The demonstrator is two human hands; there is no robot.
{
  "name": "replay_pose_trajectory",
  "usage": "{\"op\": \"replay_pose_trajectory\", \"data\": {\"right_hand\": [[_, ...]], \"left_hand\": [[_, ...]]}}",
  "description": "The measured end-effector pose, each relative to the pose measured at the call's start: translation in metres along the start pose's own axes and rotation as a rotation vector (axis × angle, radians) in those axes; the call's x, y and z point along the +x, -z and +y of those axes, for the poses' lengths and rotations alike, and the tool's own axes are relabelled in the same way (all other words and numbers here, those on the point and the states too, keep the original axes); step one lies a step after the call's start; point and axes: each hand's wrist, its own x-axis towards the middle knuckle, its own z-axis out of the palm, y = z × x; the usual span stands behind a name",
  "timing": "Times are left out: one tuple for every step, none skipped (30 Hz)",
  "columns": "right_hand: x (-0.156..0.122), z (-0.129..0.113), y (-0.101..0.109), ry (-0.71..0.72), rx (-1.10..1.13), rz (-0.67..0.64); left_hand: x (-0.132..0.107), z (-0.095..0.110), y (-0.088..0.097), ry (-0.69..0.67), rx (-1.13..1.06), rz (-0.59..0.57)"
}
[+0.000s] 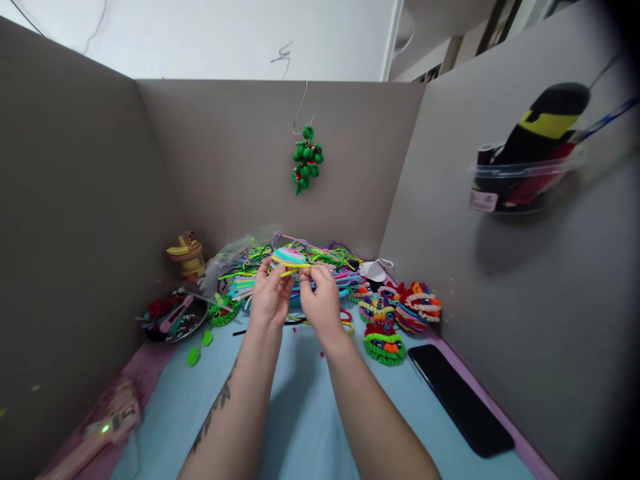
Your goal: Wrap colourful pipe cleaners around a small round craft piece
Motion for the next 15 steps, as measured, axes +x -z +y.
{"op": "replay_pose_trajectory", "data": {"right_hand": [[0.0001,-0.0003,0.0005,0.0,-0.021,-0.002],[0.0003,-0.0002,0.0012,-0.007,-0.031,0.006],[0.0006,0.0001,0.0021,-0.019,-0.032,0.023],[0.0008,0.0003,0.0031,-0.032,-0.022,0.049],[0.001,0.0003,0.0041,-0.046,-0.003,0.077],[0.0011,0.0,0.005,-0.056,0.023,0.103],[0.0011,-0.0006,0.0058,-0.062,0.055,0.121],[0.0009,-0.0015,0.0062,-0.065,0.088,0.13],[0.0007,-0.0025,0.0064,-0.068,0.12,0.134],[0.0003,-0.0036,0.0062,-0.072,0.146,0.133],[-0.0001,-0.0045,0.0057,-0.078,0.166,0.13],[-0.0005,-0.0053,0.005,-0.089,0.182,0.126],[-0.001,-0.0059,0.0041,-0.106,0.201,0.119],[-0.0015,-0.0063,0.0031,-0.129,0.226,0.112],[-0.0019,-0.0066,0.0021,-0.159,0.257,0.102]], "left_hand": [[0.0004,0.0004,0.0003,-0.001,-0.007,0.012],[0.0009,0.0011,0.0006,-0.003,-0.014,0.024],[0.0014,0.002,0.001,-0.008,-0.022,0.035],[0.0018,0.0029,0.0012,-0.016,-0.027,0.043],[0.0021,0.0036,0.0014,-0.024,-0.029,0.047],[0.0022,0.0043,0.0015,-0.029,-0.027,0.047],[0.0022,0.0046,0.0016,-0.032,-0.021,0.043],[0.0022,0.0047,0.0016,-0.034,-0.013,0.039],[0.0021,0.0047,0.0017,-0.034,-0.004,0.033],[0.0021,0.0045,0.0018,-0.036,0.0,0.028],[0.0021,0.0043,0.0018,-0.04,0.0,0.023],[0.0021,0.0041,0.0019,-0.046,-0.002,0.017],[0.0022,0.004,0.002,-0.052,-0.006,0.011],[0.0023,0.0041,0.002,-0.055,-0.01,0.003],[0.0023,0.0042,0.002,-0.055,-0.012,-0.003]]}}
